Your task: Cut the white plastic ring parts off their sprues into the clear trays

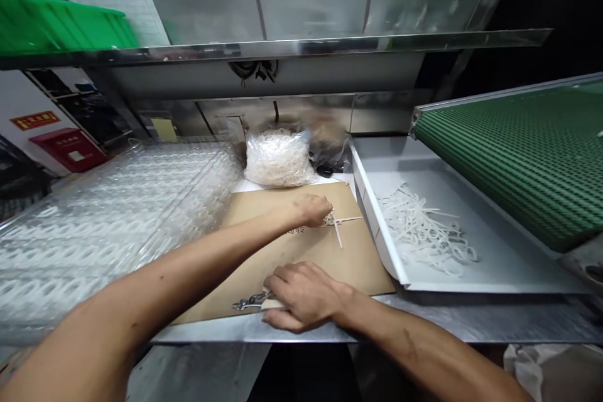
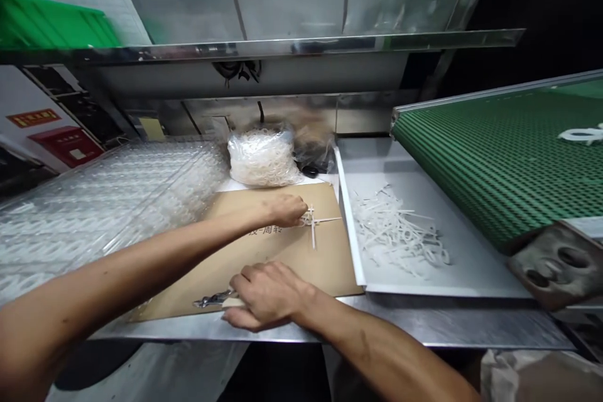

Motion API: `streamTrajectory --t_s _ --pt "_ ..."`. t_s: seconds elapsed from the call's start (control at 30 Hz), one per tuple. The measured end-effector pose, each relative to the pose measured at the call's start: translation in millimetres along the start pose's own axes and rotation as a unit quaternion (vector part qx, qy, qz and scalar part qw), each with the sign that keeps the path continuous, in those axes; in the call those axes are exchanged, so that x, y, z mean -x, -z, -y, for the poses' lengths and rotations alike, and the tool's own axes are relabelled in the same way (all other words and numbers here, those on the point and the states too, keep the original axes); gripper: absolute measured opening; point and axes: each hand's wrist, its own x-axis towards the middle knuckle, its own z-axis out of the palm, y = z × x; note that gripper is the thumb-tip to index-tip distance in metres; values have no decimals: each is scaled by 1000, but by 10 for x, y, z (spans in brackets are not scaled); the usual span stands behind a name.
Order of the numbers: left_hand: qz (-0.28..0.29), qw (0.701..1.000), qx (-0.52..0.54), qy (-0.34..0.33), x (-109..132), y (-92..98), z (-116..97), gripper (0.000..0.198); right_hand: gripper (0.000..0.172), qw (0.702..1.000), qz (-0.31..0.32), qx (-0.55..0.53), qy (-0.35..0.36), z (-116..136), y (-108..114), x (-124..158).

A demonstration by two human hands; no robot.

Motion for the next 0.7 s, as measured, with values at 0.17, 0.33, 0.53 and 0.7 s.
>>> streamTrajectory --t_s 0.17,0.33,0.53,0.7 --pt "-59 996 61 -8 -29 -120 76 23 45 1000 -11 6 3 4 -4 8" --pt "-115 982 149 0 20 -252 156 13 41 1000 -8 6 0 2 0 13" --pt "-160 947 276 43 423 -410 378 22 37 1000 9 -6 -10 -20 6 15" --pt "-158 923 332 112 975 -737 535 24 28 1000 14 -27 6 14 47 35"
